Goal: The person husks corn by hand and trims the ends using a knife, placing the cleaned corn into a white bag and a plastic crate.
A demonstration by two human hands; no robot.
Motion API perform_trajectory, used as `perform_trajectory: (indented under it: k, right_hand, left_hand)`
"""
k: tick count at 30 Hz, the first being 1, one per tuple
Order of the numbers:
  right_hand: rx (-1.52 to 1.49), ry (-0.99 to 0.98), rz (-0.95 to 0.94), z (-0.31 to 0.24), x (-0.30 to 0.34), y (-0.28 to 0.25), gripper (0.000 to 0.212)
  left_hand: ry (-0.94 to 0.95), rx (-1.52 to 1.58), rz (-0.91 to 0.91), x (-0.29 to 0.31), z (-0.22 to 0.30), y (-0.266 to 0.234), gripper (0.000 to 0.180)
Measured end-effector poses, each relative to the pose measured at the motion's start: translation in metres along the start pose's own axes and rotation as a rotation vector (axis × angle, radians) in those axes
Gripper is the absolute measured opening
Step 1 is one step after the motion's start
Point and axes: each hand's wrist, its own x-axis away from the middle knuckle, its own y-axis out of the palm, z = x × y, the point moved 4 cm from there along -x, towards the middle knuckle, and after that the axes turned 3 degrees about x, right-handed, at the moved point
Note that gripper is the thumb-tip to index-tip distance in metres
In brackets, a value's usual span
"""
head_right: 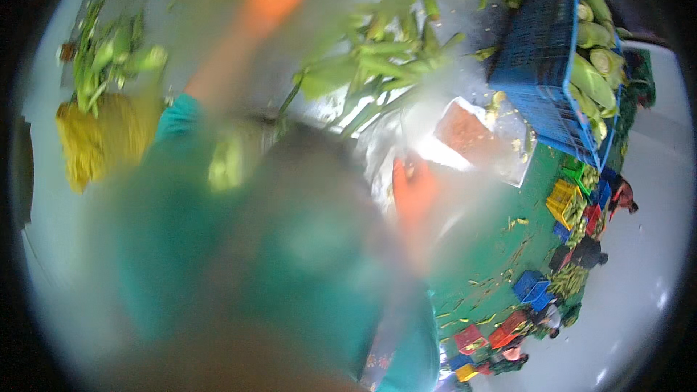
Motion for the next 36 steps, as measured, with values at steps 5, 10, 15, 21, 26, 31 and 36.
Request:
perform_trajectory:
  k: [5,10,15,21,26,31,36]
  right_hand:
    - [0.093,0.266,0.04,0.044,0.007,-0.019,0.02]
    - [-0.189,0.403,0.113,0.045,0.026,-0.006,0.018]
    - [-0.278,0.442,0.169,0.024,0.02,-0.001,0.015]
    - [-0.19,0.446,0.054,0.024,0.002,0.007,0.016]
    - [-0.141,0.376,-0.007,0.006,-0.016,0.009,0.026]
    - [-0.054,0.324,0.034,0.024,-0.017,0.003,0.046]
    - [-0.08,0.001,0.181,-0.024,-0.078,-0.03,0.06]
  left_hand:
    - [-0.225,-0.335,-0.366,-0.08,-0.141,0.16,0.04]
    - [-0.381,-0.605,-0.402,-0.121,-0.139,0.249,0.042]
    - [-0.211,-0.686,-0.433,-0.119,-0.186,0.279,0.043]
    - [-0.007,-0.716,-0.542,-0.126,-0.142,0.317,0.083]
    - [-0.075,-0.845,-0.536,-0.12,-0.147,0.355,0.09]
    - [-1.178,0.832,-0.682,-0.049,-0.167,0.371,0.06]
    - [-1.263,1.429,-0.972,0.053,-0.054,0.316,0.047]
